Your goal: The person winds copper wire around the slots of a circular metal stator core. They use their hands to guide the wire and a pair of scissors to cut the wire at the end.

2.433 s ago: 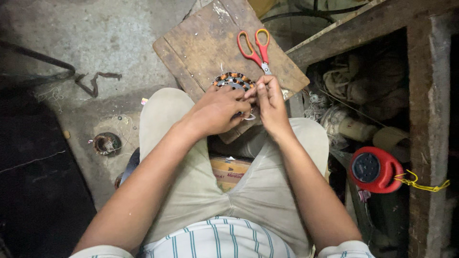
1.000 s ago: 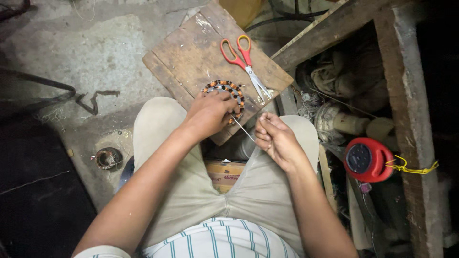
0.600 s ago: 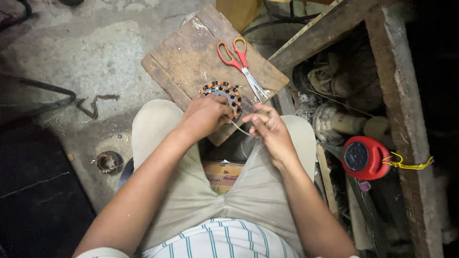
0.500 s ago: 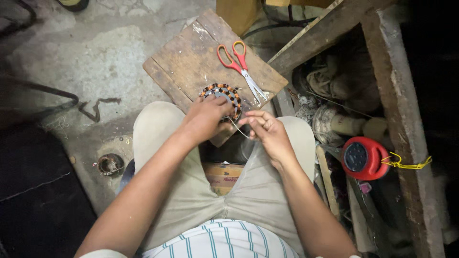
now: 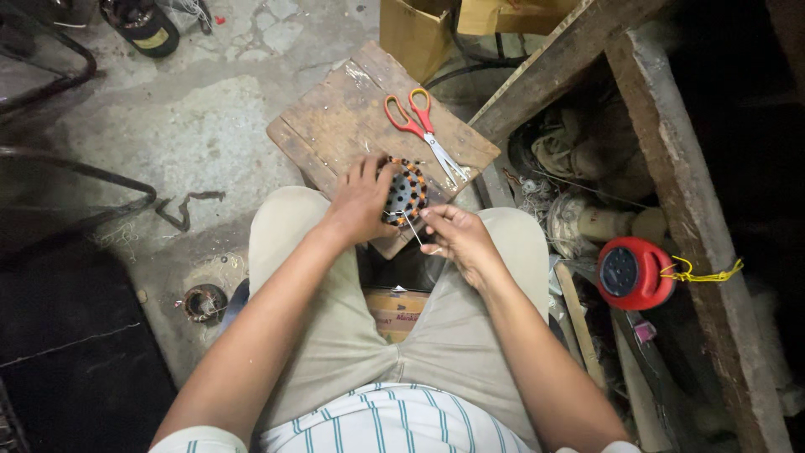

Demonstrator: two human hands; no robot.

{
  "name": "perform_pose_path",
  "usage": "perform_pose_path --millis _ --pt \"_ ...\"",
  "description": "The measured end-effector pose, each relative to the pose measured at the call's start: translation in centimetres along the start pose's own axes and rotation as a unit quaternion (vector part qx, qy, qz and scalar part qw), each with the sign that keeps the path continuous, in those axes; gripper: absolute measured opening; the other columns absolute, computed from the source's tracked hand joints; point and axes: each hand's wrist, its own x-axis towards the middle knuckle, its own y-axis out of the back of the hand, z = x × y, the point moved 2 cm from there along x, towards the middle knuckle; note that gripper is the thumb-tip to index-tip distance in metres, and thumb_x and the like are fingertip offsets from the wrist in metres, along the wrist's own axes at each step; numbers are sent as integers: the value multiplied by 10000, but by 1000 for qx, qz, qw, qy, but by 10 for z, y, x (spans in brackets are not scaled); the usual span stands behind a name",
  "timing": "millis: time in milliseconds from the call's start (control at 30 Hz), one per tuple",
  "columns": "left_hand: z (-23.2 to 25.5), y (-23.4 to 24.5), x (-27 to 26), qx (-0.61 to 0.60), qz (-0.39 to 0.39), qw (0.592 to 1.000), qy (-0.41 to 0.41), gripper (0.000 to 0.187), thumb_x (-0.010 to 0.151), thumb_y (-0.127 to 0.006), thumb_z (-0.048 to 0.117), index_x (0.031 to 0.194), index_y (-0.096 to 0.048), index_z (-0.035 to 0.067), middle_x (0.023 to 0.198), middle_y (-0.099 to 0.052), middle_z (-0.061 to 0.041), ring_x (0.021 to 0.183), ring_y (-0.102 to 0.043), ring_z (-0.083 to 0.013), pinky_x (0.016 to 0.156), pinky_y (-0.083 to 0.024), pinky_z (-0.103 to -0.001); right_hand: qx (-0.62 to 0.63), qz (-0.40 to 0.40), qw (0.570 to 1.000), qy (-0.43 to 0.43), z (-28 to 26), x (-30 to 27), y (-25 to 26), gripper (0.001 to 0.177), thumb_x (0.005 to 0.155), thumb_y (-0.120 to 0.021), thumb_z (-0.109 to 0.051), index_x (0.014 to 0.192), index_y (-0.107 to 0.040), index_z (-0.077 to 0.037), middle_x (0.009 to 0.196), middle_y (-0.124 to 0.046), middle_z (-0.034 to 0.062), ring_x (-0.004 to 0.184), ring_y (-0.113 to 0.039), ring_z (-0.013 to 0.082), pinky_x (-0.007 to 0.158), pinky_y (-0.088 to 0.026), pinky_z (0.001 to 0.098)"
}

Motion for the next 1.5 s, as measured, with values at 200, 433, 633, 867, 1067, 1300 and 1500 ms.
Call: perform_pose_path --millis 200,433,633,867,1067,1300,1500 --pt "-6 -2 4 -35 -24 998 -45 1122 493 -987 287 1440 -410 122 1520 -367 -133 1438 -292 -449 1123 -323 -572 -150 11 982 116 0 2 0 114 920 -713 -115 998 -703 -32 875 -706 -17 683 -637 27 557 -604 238" --pt "-12 -4 5 16 -59 998 -27 1102 507 -979 285 1443 -417 137 1546 -334 -145 1427 -285 -451 1124 -297 -589 -381 56 860 334 -3 1 -10 113 866 -774 -54 978 -767 -54 812 -684 -44 628 -542 2 542 -447 174" --pt "-9 11 5 -66 -18 997 -22 706 591 -943 309 1226 -646 230 1457 -422 -116 1391 -335 -407 1098 -270 -631 -308 34 930 197 -1 0 -16 98 909 -743 -86 1004 -756 -67 750 -632 -40 565 -484 -2 433 -449 194" --pt "-9 10 7 -138 -88 984 -76 190 807 -794 269 989 -793 215 1056 -696 -31 1080 -639 -279 886 -491 -461 -162 -1 977 136 -5 -1 -20 107 960 -695 -110 1024 -662 -31 780 -635 -25 507 -504 8 409 -427 190" --pt "-21 -5 13 -265 -133 955 -21 239 974 -676 340 998 -722 107 856 -724 -86 771 -682 -251 718 -526 -383 -109 -1 987 114 -5 -1 -21 115 965 -702 -110 1017 -647 -24 768 -627 -16 511 -509 10 415 -419 185" --pt "-23 -26 16 -418 -171 891 53 215 955 -700 254 906 -707 44 837 -709 -131 738 -668 -283 719 -525 -383 -143 10 979 144 2 -4 -23 131 959 -706 -105 992 -642 5 770 -635 -7 509 -514 19 416 -434 197" --pt "-5 -5 6 -113 -4 993 -46 103 839 -724 179 880 -717 84 946 -716 -106 887 -688 -352 723 -530 -470 -69 18 997 18 17 -4 -21 133 950 -677 -136 993 -646 -14 729 -591 -6 563 -558 44 538 -566 250"
